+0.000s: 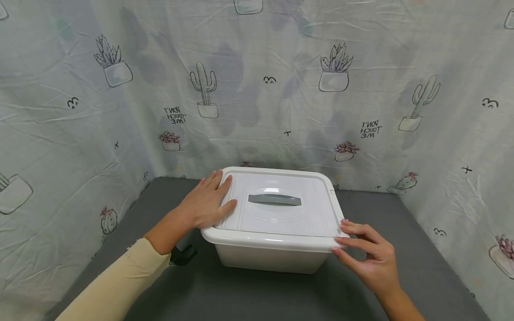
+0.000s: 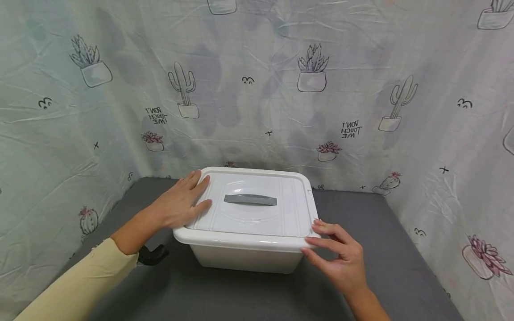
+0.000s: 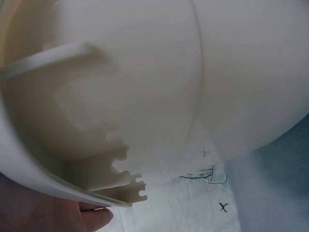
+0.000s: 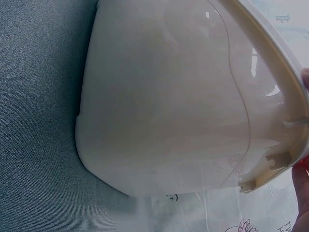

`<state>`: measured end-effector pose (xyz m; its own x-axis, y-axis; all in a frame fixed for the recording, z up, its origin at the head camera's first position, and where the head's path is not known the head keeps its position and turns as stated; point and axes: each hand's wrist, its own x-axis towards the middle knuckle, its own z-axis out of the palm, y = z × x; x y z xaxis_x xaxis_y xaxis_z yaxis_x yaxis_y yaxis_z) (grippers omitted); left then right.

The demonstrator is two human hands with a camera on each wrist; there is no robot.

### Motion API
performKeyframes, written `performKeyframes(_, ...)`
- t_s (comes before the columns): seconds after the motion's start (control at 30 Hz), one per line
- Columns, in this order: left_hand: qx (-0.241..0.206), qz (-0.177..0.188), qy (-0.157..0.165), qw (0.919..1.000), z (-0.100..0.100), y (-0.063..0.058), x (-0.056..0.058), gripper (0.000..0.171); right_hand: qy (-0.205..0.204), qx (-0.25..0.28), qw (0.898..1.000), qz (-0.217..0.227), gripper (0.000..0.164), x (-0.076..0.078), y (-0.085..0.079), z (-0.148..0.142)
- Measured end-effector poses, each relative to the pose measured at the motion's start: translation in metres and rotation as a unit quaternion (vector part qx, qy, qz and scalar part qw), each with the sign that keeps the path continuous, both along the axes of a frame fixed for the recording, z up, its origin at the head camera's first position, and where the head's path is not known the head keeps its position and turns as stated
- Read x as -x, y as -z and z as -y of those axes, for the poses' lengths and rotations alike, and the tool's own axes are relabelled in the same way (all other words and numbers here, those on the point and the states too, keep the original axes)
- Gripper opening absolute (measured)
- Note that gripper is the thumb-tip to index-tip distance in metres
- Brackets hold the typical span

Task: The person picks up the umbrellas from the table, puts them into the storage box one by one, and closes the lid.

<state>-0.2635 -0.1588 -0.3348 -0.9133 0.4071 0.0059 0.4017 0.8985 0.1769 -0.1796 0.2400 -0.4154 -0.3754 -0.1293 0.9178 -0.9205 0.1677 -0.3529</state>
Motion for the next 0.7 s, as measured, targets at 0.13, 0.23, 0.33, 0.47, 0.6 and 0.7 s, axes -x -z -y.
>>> performKeyframes(0.13,0.000,0.002,-0.001,1.0000,0.000,0.000,0.000,0.079,0.006,-0.003,1.000,0.000,0.023,-0.002,-0.003,0.002)
performKeyframes(0.23,0.000,0.004,0.000,1.0000,0.001,0.000,0.000,0.078,0.004,-0.003,1.000,-0.002,0.022,-0.003,-0.006,0.003)
performKeyframes(0.33,0.002,0.005,-0.001,1.0000,0.001,0.000,0.000,0.079,0.005,-0.005,1.000,-0.004,0.022,-0.004,-0.008,0.004)
performKeyframes(0.47,0.000,0.009,-0.004,1.0000,0.000,-0.001,0.001,0.079,0.006,-0.012,1.000,-0.005,0.021,-0.005,-0.010,0.004)
performKeyframes(0.6,-0.010,0.018,-0.004,0.9998,0.000,-0.004,0.000,0.079,0.005,-0.030,0.999,-0.009,0.019,-0.004,-0.012,0.001)
performKeyframes(0.7,-0.024,0.023,-0.003,0.9995,0.002,-0.004,0.001,0.079,-0.004,-0.043,0.999,-0.020,0.018,-0.001,-0.013,-0.003)
